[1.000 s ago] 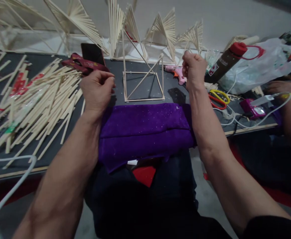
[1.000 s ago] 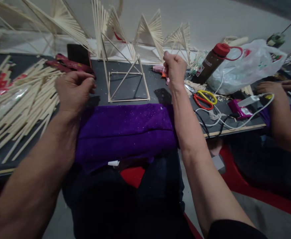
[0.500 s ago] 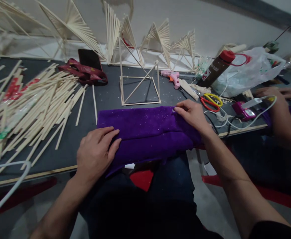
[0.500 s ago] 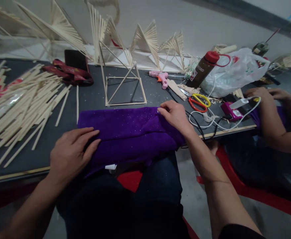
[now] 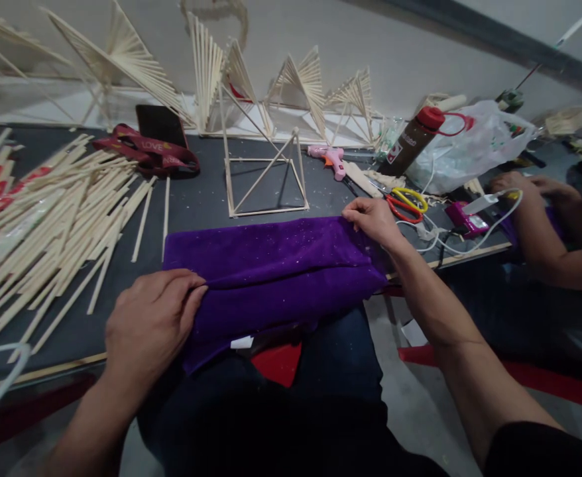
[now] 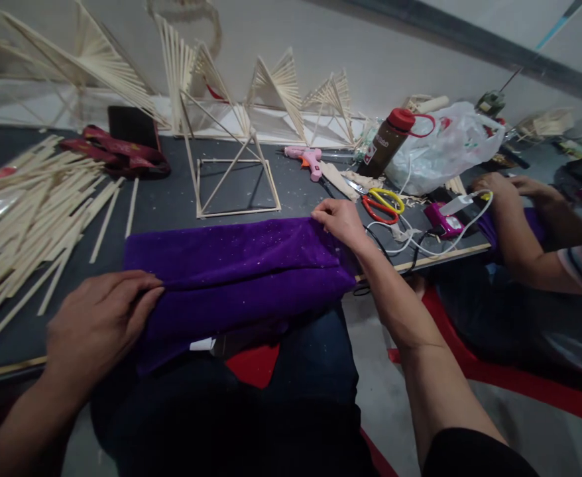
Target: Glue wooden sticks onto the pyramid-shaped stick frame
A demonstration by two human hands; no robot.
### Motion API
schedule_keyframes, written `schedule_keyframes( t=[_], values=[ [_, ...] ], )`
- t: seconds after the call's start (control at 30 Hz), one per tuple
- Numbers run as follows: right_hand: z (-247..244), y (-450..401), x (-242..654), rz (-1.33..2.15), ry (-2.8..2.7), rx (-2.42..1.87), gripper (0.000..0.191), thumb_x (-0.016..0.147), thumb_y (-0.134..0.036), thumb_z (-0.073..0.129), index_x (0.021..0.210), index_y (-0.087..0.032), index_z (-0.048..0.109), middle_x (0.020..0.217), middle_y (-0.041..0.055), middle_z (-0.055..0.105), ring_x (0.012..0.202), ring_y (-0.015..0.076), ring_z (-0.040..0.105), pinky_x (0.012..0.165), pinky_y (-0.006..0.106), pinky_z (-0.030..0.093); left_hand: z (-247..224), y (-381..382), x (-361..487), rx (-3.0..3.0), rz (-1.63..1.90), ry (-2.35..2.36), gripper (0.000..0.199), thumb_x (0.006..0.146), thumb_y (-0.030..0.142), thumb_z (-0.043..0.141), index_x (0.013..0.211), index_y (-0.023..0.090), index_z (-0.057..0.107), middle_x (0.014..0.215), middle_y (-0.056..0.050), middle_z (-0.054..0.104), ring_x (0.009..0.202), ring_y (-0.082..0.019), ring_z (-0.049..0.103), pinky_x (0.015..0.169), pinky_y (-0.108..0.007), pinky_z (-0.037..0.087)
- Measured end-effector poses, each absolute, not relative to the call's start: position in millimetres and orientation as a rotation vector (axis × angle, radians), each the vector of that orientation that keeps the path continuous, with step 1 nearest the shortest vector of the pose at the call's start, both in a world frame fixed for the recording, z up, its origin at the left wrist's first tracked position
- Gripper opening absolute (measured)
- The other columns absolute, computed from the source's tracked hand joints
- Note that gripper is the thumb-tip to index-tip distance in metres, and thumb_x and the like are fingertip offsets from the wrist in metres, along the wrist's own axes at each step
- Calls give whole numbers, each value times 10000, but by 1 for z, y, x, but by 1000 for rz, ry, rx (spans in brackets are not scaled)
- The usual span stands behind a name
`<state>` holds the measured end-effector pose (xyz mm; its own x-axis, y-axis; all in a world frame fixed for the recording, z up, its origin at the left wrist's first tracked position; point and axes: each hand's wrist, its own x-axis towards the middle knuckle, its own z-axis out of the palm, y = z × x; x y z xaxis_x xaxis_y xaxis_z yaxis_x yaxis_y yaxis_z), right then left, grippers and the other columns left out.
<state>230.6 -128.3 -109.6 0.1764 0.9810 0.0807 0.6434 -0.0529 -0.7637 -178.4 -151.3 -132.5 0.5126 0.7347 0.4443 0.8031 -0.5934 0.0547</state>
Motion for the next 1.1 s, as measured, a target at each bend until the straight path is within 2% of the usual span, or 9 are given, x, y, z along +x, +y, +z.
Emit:
schedule_keyframes(
  t=[0.1, 0.17, 0.33, 0.47, 0.6, 0.7, 0.83, 0.97, 1.1],
  values=[
    [-101, -147, 246, 554, -1446, -1764, 187, 761, -340, 665, 710, -161, 675, 564, -22, 573, 460, 98, 491, 483, 241, 349, -134, -152, -182, -2569, -635, -1336, 250, 936, 348, 515, 923, 165, 684, 967, -100, 704, 913, -295, 635, 821, -416, 491],
    [-95, -160, 252, 533, -1519, -1753, 173, 770, -336, 676, 730, -170, 705, 615, -5, 607, 518, 114, 525, 511, 250, 374, -133, -153, -182, -2579, -629, -1327, 248, 937, 335, 513, 925, 160, 688, 970, -107, 708, 918, -295, 638, 833, -417, 491],
    [-99, -169, 252, 350, -1888, -1668, 158, 837, -294, 641, 901, -210, 758, 865, 50, 678, 809, 175, 614, 755, 299, 456, -133, -152, -177, -2539, -647, -1313, 230, 931, 311, 527, 918, 150, 690, 952, -110, 714, 881, -304, 645, 789, -417, 500],
    [-113, -157, 252, 282, -2024, -1797, 150, 842, -219, 604, 912, -163, 724, 891, 79, 661, 776, 181, 601, 718, 300, 431, -134, -153, -175, -2521, -698, -1313, 213, 924, 305, 543, 910, 147, 686, 947, -113, 717, 890, -301, 654, 809, -414, 503],
    [-111, -160, 263, 286, -1944, -1868, 111, 844, -198, 567, 798, -152, 657, 760, 51, 636, 700, 166, 574, 670, 289, 401, -134, -153, -175, -2517, -692, -1365, 231, 932, 322, 519, 897, 159, 679, 949, -123, 718, 890, -314, 652, 796, -427, 502],
    [-103, -176, 270, 472, -1732, -1851, 102, 834, -255, 586, 789, -177, 635, 713, 14, 618, 607, 138, 557, 607, 268, 406, -135, -152, -175, -2545, -697, -1371, 223, 935, 338, 509, 893, 184, 663, 942, -112, 720, 900, -308, 654, 804, -427, 502],
    [-99, -195, 263, 807, -1858, -1701, 116, 794, -293, 647, 867, -206, 668, 786, 15, 658, 665, 144, 598, 640, 264, 446, -138, -151, -176, -2539, -716, -1405, 221, 940, 361, 495, 896, 205, 645, 963, -105, 722, 921, -305, 656, 815, -436, 505],
    [-101, -198, 257, 728, -2026, -1733, 54, 796, -234, 608, 789, -199, 649, 746, 14, 624, 642, 129, 568, 629, 255, 415, -139, -152, -178, -2535, -741, -1382, 202, 930, 351, 517, 895, 198, 644, 957, -109, 724, 919, -304, 660, 813, -436, 510],
    [-95, -185, 269, 777, -1820, -1820, 114, 822, -292, 579, 782, -192, 613, 673, -13, 596, 571, 118, 547, 588, 247, 405, -139, -151, -179, -2533, -733, -1382, 205, 928, 354, 518, 895, 199, 648, 954, -106, 725, 907, -297, 661, 818, -434, 512]
  ],
)
